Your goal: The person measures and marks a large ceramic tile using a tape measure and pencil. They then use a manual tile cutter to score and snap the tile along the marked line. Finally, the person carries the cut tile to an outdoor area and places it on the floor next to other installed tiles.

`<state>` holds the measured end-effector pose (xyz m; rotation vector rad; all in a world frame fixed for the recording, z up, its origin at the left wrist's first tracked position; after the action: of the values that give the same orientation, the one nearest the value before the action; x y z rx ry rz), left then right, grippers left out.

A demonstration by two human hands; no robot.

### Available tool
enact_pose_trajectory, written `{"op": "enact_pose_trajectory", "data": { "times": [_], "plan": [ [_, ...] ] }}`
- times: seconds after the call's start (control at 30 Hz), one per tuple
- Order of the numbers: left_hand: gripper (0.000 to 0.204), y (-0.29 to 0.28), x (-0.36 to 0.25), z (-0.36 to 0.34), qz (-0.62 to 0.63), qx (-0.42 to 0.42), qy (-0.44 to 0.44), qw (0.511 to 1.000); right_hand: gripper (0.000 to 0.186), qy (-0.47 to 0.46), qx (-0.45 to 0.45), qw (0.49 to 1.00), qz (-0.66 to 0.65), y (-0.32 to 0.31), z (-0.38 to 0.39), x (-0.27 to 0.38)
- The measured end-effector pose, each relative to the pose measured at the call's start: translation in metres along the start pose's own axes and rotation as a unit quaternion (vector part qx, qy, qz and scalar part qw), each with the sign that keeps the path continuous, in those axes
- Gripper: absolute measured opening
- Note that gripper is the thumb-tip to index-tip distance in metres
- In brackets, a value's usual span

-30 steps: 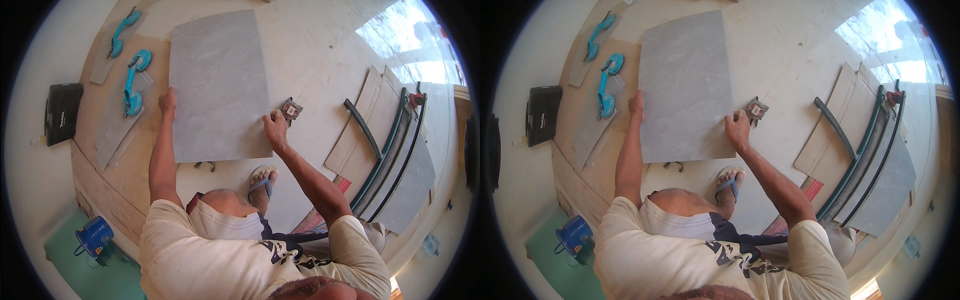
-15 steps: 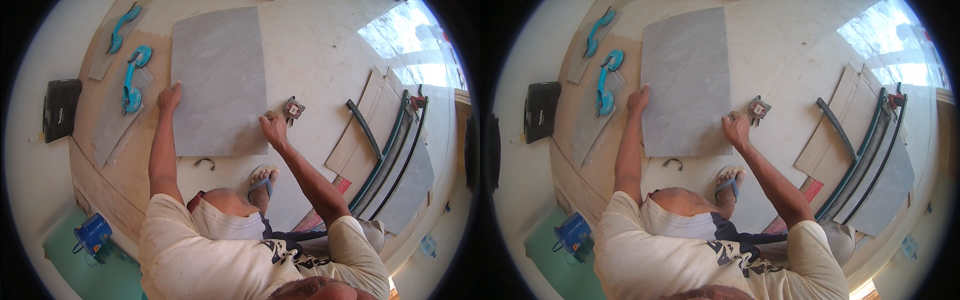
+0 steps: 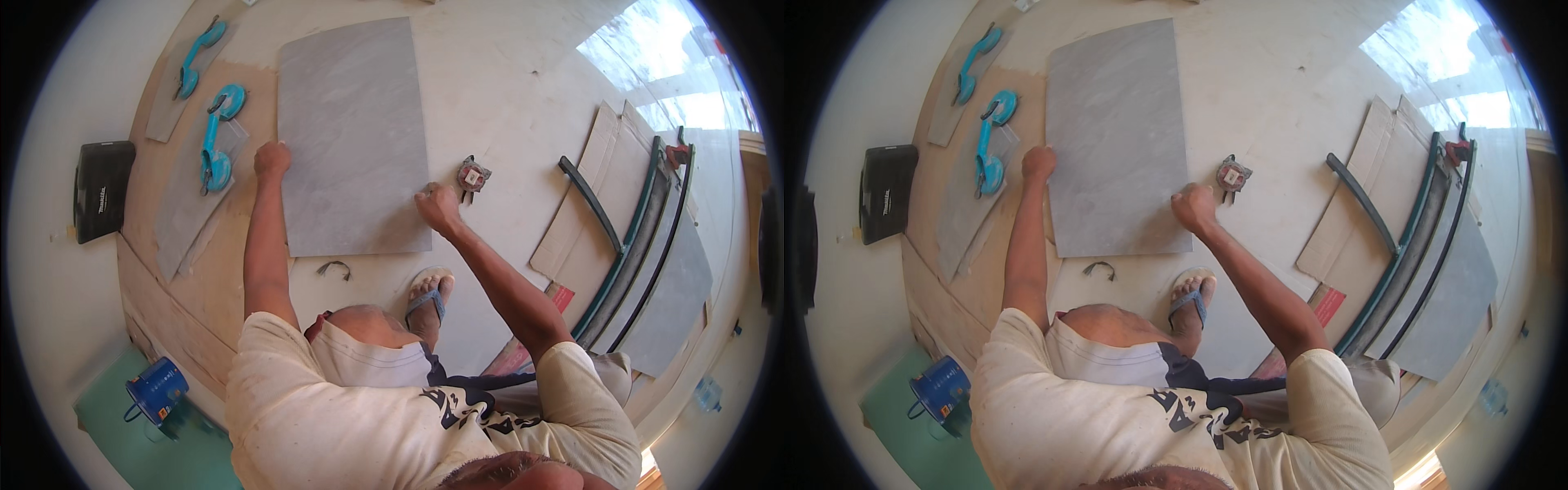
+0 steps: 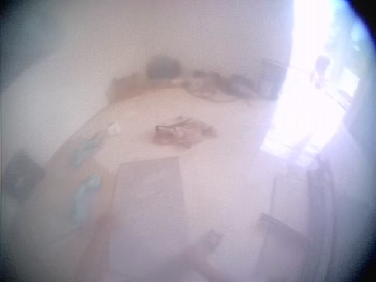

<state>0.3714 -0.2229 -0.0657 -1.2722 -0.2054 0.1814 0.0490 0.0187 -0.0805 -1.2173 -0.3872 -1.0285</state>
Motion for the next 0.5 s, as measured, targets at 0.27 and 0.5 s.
{"op": "enact_pose_trajectory", "data": {
  "times": [0.27, 0.5],
  "plan": [
    [0.048, 0.0, -0.01, -0.005, -0.063, -0.077, -0.002, 0.995, 0.041, -0.086, 0.021, 0.996, 0.007, -0.027, 0.009, 0.022],
    [0.045, -0.04, -0.135, 0.079, -0.006, -0.129, 0.171, 0.977, 0.045, -0.065, 0.093, 0.988, 0.101, -0.141, 0.06, -0.055]
  ]
}}
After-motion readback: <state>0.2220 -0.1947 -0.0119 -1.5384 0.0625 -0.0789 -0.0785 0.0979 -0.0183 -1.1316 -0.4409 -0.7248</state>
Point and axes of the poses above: each hand's wrist, its own z-axis away from the middle knuckle, its own y-axis out of the palm, x = y × z, the point moved 2 cm from there along -z, towards the middle knuckle, and after that the axes turned 3 degrees about -y, right-handed, at the moved point
